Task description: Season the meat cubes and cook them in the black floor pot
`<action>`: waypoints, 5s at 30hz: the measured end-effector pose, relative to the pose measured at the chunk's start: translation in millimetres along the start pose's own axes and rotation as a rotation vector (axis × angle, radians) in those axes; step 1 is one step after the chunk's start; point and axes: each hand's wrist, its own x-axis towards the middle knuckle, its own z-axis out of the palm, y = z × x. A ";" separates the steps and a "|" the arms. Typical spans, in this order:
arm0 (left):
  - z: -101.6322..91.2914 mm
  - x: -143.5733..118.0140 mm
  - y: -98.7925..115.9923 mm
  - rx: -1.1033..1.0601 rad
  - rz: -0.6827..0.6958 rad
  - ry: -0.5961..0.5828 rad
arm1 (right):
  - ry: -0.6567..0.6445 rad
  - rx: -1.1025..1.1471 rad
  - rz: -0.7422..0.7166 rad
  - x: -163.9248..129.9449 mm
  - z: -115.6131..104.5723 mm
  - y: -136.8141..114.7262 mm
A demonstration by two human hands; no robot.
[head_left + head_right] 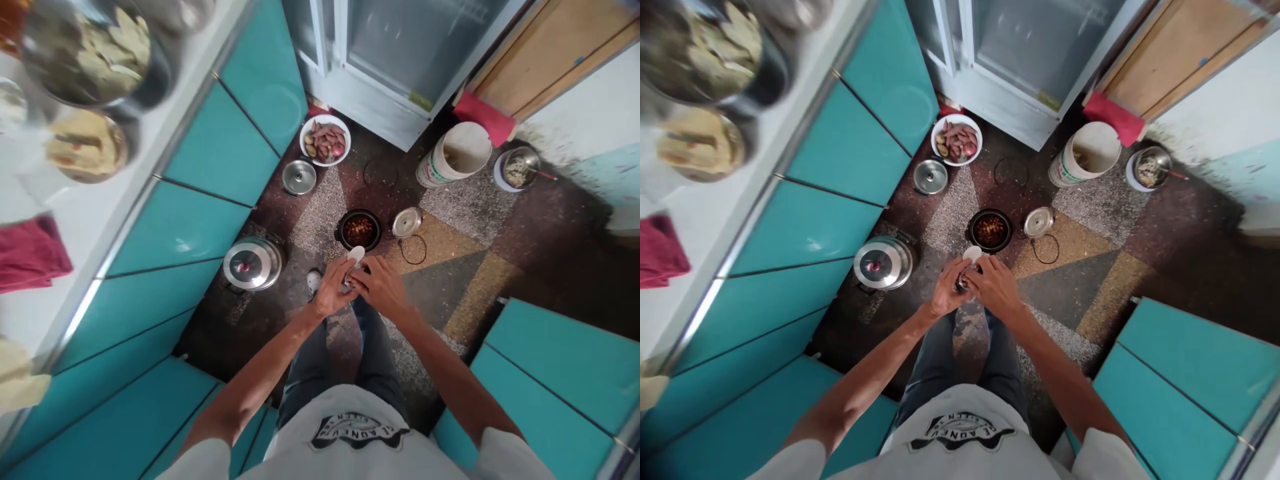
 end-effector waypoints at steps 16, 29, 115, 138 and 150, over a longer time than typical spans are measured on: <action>52.1 15.8 -133.9 0.114 0.083 -0.135 | 0.045 -0.093 -0.038 25.9 134.2 68.5; 75.2 -30.7 -228.0 0.144 0.057 -0.167 | 0.055 -0.086 -0.112 36.9 249.4 84.9; 179.8 62.6 -429.9 0.006 0.205 0.256 | 0.792 0.189 0.493 48.1 480.8 288.2; 222.0 42.0 -433.1 -0.014 0.279 0.174 | 0.510 -0.026 0.214 78.0 403.8 210.0; 228.2 53.5 -419.8 -0.088 0.311 0.337 | 0.825 0.198 0.215 66.8 425.5 190.6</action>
